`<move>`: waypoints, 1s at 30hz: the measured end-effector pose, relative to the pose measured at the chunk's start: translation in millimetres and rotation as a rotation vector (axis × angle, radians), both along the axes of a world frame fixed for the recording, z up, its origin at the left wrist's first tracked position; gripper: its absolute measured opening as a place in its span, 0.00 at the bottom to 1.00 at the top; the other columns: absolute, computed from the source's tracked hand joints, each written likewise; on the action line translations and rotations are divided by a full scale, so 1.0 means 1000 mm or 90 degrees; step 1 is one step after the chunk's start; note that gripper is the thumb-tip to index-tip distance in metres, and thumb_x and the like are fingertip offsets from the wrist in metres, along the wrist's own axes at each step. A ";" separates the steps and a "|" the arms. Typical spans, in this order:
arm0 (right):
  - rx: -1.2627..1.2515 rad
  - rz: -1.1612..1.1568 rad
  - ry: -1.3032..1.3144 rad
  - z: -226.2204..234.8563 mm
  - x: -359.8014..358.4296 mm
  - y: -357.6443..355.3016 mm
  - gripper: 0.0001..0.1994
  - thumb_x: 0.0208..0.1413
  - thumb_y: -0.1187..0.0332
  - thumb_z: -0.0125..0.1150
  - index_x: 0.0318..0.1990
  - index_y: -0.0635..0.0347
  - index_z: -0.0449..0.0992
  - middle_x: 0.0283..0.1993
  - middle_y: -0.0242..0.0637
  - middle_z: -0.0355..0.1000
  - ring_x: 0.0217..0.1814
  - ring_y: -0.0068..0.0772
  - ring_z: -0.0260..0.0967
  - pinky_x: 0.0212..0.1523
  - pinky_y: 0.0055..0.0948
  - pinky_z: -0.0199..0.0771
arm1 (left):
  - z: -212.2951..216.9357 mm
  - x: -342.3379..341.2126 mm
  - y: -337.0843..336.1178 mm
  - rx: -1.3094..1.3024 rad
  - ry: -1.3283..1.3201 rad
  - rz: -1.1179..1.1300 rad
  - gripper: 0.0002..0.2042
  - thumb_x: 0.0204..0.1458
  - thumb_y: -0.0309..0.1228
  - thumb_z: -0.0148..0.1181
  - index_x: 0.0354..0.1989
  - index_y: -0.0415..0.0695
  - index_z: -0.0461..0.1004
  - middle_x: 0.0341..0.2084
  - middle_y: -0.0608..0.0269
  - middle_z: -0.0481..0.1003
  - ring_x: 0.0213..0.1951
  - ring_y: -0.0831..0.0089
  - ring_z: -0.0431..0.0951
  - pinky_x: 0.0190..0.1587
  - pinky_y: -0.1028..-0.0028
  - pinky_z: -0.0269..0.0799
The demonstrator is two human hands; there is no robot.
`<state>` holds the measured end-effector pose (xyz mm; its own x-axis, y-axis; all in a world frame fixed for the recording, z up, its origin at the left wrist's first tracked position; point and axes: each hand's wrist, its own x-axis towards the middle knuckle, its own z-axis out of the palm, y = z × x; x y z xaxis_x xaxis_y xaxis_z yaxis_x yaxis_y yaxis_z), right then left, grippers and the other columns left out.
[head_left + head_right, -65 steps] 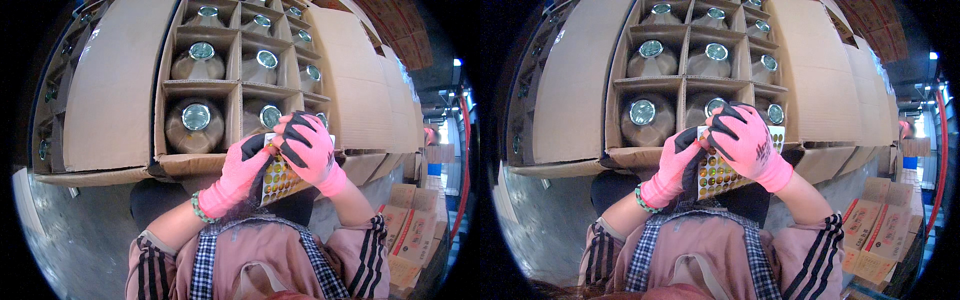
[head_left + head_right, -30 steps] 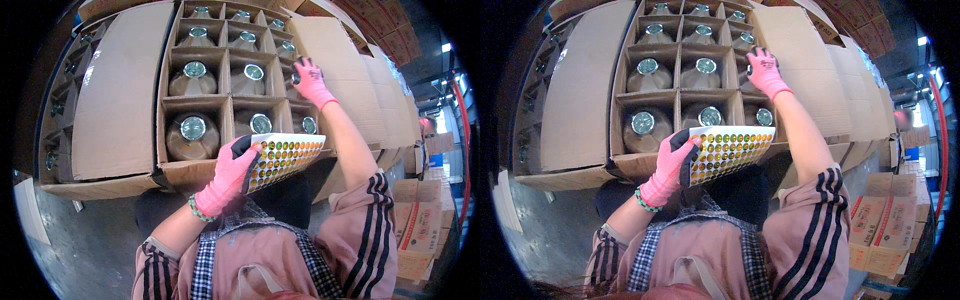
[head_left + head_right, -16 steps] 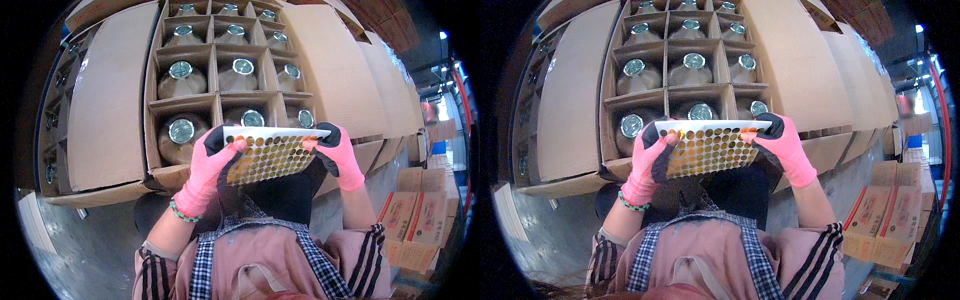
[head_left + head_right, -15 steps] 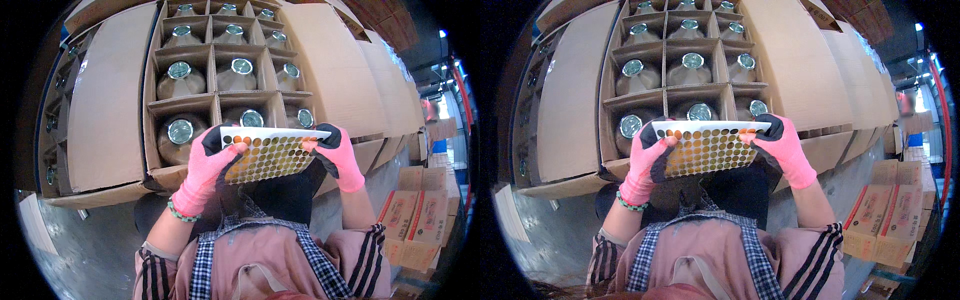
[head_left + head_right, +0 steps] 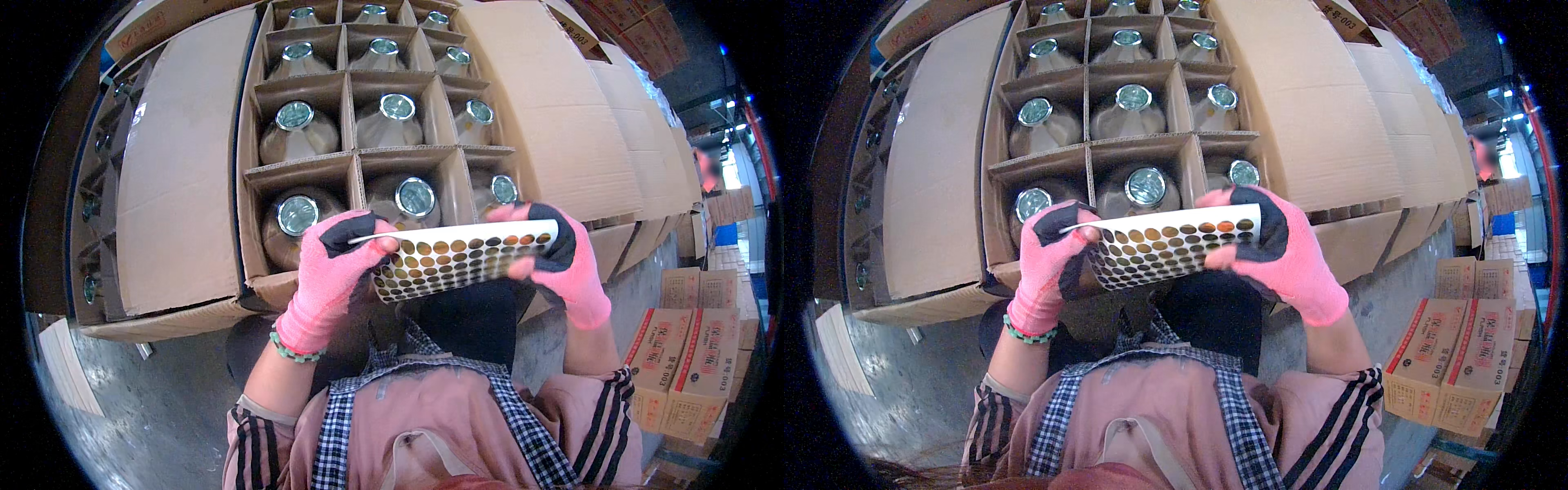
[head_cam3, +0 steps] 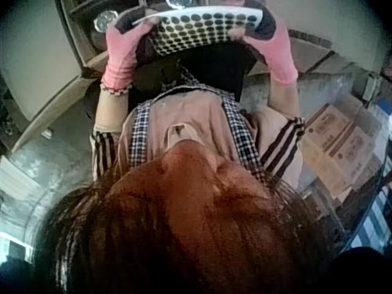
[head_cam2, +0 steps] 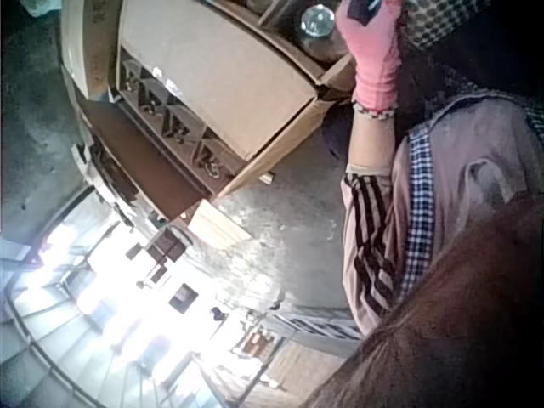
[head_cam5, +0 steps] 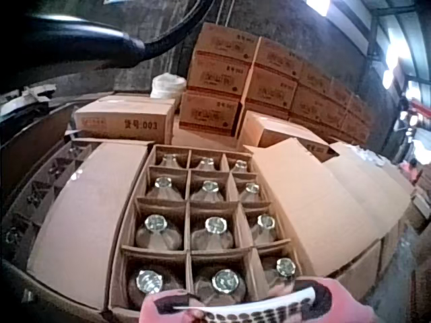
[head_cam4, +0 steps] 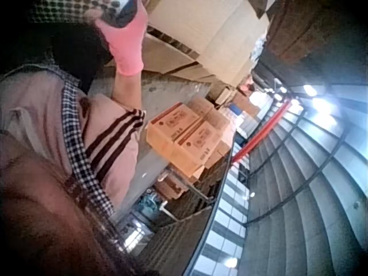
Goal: The person applies round stickers to the tops of glass jars arranged in a cardboard box. They peel individual stickers from a sheet and press them onto the jar lids one by one.
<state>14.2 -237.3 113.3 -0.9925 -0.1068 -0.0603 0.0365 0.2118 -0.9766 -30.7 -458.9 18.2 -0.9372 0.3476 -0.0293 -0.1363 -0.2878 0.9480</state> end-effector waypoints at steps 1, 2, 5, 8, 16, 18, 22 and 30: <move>0.036 -0.028 0.020 -0.002 0.003 0.001 0.17 0.37 0.77 0.64 0.38 0.68 0.68 0.35 0.37 0.70 0.37 0.19 0.65 0.39 0.18 0.66 | 0.001 0.001 -0.001 0.019 -0.024 0.011 0.09 0.38 0.29 0.62 0.27 0.37 0.73 0.22 0.67 0.72 0.27 0.83 0.69 0.32 0.82 0.64; 0.072 -0.055 0.040 -0.006 0.008 0.004 0.17 0.37 0.77 0.64 0.37 0.68 0.68 0.35 0.37 0.70 0.37 0.19 0.66 0.39 0.19 0.66 | 0.002 0.001 -0.002 0.033 -0.016 0.020 0.10 0.38 0.29 0.63 0.27 0.37 0.73 0.22 0.67 0.72 0.27 0.83 0.69 0.32 0.82 0.64; 0.073 -0.145 0.149 -0.018 0.017 0.009 0.18 0.36 0.79 0.64 0.39 0.68 0.67 0.35 0.37 0.70 0.38 0.21 0.67 0.41 0.21 0.67 | 0.004 0.000 -0.004 0.112 0.008 0.019 0.11 0.37 0.30 0.63 0.26 0.37 0.73 0.24 0.67 0.72 0.28 0.82 0.69 0.32 0.82 0.64; 0.000 -0.171 0.118 -0.015 0.013 0.000 0.19 0.36 0.79 0.64 0.39 0.68 0.66 0.34 0.35 0.70 0.37 0.21 0.67 0.41 0.21 0.67 | 0.000 -0.003 -0.005 0.177 0.036 0.016 0.10 0.34 0.29 0.65 0.23 0.36 0.72 0.24 0.66 0.71 0.29 0.80 0.69 0.32 0.81 0.63; 0.031 -0.124 0.126 -0.012 0.012 -0.004 0.20 0.35 0.78 0.65 0.39 0.66 0.67 0.33 0.34 0.70 0.36 0.18 0.66 0.37 0.20 0.66 | 0.006 0.004 -0.002 0.135 0.069 0.091 0.08 0.36 0.28 0.61 0.21 0.36 0.72 0.21 0.65 0.67 0.25 0.78 0.66 0.29 0.81 0.59; 0.188 -0.141 0.260 -0.022 0.011 -0.001 0.20 0.35 0.77 0.66 0.39 0.67 0.67 0.33 0.34 0.69 0.35 0.18 0.65 0.36 0.20 0.66 | 0.005 0.004 -0.003 0.089 0.078 0.127 0.08 0.37 0.28 0.60 0.22 0.36 0.72 0.21 0.64 0.67 0.26 0.78 0.66 0.29 0.81 0.60; 0.089 -0.050 0.091 0.001 0.002 -0.008 0.17 0.35 0.77 0.65 0.36 0.67 0.68 0.33 0.34 0.69 0.35 0.17 0.65 0.37 0.20 0.66 | 0.000 0.000 -0.002 0.047 0.123 0.124 0.09 0.38 0.30 0.59 0.23 0.35 0.72 0.22 0.64 0.68 0.27 0.77 0.66 0.29 0.80 0.60; 0.096 -0.114 0.083 -0.003 0.003 -0.014 0.10 0.40 0.75 0.63 0.31 0.67 0.72 0.29 0.31 0.70 0.32 0.16 0.64 0.34 0.17 0.65 | 0.001 -0.004 -0.007 -0.038 0.177 0.101 0.08 0.37 0.27 0.58 0.26 0.35 0.73 0.22 0.64 0.68 0.26 0.77 0.66 0.30 0.80 0.60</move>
